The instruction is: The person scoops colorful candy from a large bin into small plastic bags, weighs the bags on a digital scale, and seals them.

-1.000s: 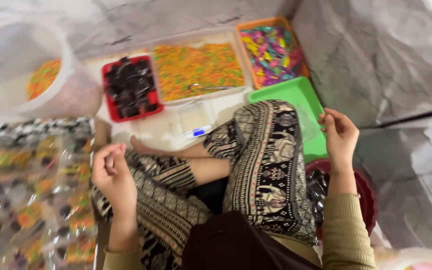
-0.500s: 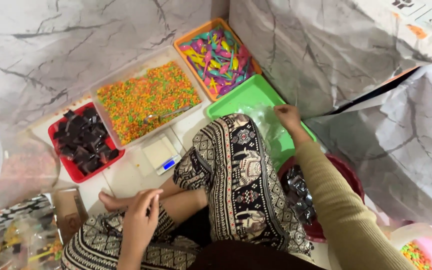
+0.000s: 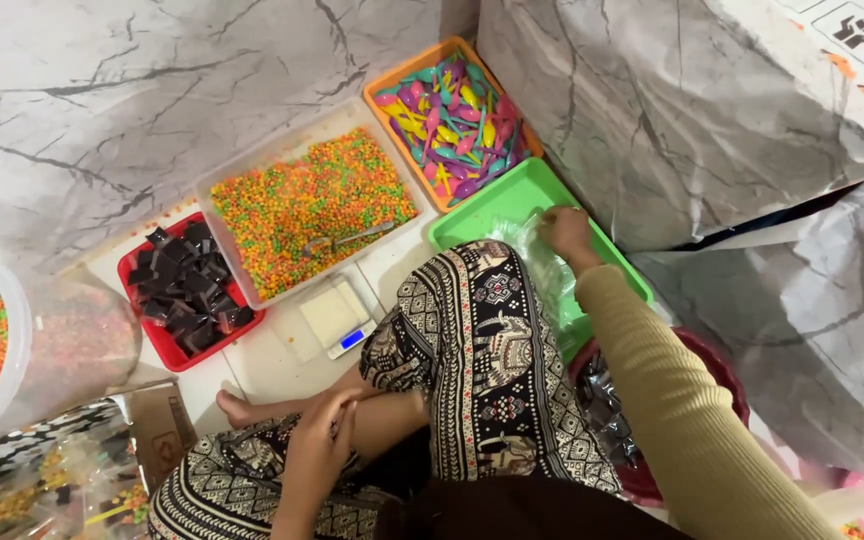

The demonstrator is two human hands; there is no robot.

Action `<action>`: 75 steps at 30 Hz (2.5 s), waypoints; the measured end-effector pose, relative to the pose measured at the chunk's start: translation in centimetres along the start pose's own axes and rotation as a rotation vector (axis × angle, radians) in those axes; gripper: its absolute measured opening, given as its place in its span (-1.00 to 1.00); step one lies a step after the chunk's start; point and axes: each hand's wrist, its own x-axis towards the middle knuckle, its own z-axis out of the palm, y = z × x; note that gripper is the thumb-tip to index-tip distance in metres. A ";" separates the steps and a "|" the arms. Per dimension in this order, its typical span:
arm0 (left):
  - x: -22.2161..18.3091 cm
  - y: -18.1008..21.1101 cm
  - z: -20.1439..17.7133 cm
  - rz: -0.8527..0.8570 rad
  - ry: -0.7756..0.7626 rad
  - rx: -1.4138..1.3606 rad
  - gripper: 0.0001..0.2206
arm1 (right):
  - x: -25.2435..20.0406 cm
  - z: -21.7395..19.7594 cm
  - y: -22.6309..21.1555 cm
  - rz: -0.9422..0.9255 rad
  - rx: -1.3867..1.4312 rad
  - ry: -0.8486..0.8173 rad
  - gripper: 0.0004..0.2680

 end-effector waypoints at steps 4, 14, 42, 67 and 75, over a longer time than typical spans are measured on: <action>0.3 0.1 0.6 -0.018 -0.024 -0.003 -0.79 | -2.2 -2.5 -1.9 0.013 0.142 0.021 -0.87; 2.6 1.0 2.4 0.050 -0.026 -0.120 -0.80 | -6.3 -6.5 -4.5 -0.056 -0.061 0.245 -0.88; 12.5 14.1 1.1 0.056 0.077 -0.685 -0.88 | -15.9 -21.8 -28.6 -0.698 0.310 0.022 -0.89; 8.9 13.2 1.1 -0.187 0.180 -0.986 -0.80 | -22.4 -17.3 -31.7 -0.118 0.756 -0.054 -0.94; 9.0 13.1 -1.2 -0.019 0.239 -0.774 -0.76 | -22.5 -17.9 -33.8 -0.319 0.565 -0.063 -0.85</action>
